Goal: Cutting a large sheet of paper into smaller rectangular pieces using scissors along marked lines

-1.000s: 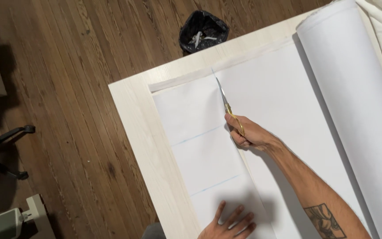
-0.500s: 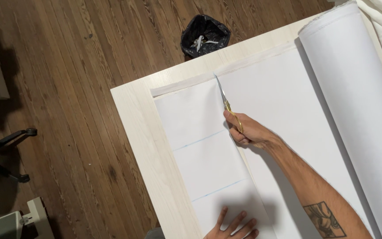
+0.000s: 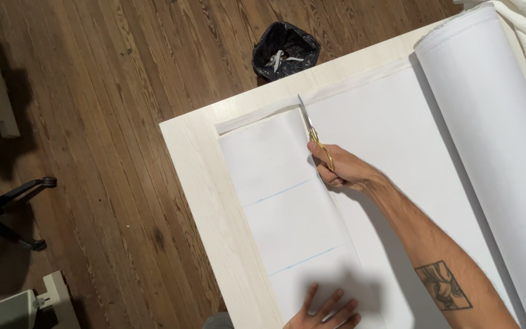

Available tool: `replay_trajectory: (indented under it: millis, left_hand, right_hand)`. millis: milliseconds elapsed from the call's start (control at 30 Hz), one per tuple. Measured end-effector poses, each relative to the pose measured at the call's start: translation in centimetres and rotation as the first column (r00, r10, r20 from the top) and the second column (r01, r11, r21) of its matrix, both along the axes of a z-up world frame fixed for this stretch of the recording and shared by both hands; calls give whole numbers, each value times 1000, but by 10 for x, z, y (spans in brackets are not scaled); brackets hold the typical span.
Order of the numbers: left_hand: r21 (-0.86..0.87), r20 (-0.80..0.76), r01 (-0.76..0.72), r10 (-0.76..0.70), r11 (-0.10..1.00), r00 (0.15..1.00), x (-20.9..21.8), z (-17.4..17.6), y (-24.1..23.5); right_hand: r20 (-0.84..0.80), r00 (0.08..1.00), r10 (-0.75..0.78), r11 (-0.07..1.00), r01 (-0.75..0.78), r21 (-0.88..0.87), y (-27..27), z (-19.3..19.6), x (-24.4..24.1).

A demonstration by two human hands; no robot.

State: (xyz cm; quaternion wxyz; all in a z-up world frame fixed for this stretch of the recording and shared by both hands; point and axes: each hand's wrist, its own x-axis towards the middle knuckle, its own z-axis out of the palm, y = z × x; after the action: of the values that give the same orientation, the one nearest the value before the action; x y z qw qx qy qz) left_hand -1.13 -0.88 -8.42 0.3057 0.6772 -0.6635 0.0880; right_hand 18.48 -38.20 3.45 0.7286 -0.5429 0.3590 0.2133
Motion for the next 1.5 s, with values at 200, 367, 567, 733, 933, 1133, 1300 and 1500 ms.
replay_trajectory:
  millis: [200,367,567,733,933,1133,1300,1500]
  left_hand:
    - [-10,-4,38,-38,999,999,19,30,0]
    - [69,-131,193,-183,979,974,26,39,10]
    - [358,-171,312,-266,880,949,28,72,24]
    - [392,4,225,-246,892,969,22,83,49]
    - [279,-246,335,-270,900,931,35,157,60]
    - [-239,-637,200,-309,950,706,34,256,112]
    - [-193,-893,391,-326,900,310,8,299,186]
    - [-189,-921,528,-336,828,198,1,280,218]
  right_hand:
    - [75,994,76,992,-83,92,4,8,-23]
    - [130,991,19,989,1,-150,25,38,-93]
    - [330,887,-323,867,417,-272,127,94,-222]
    - [267,801,-536,751,597,-284,254,61,-337]
    - [271,693,-668,599,717,-357,395,90,-376]
    - [590,605,-535,524,785,-330,475,152,-359]
    - [494,759,-424,611,642,-463,517,180,-364]
    - [564,665,-490,595,728,-341,557,139,-384]
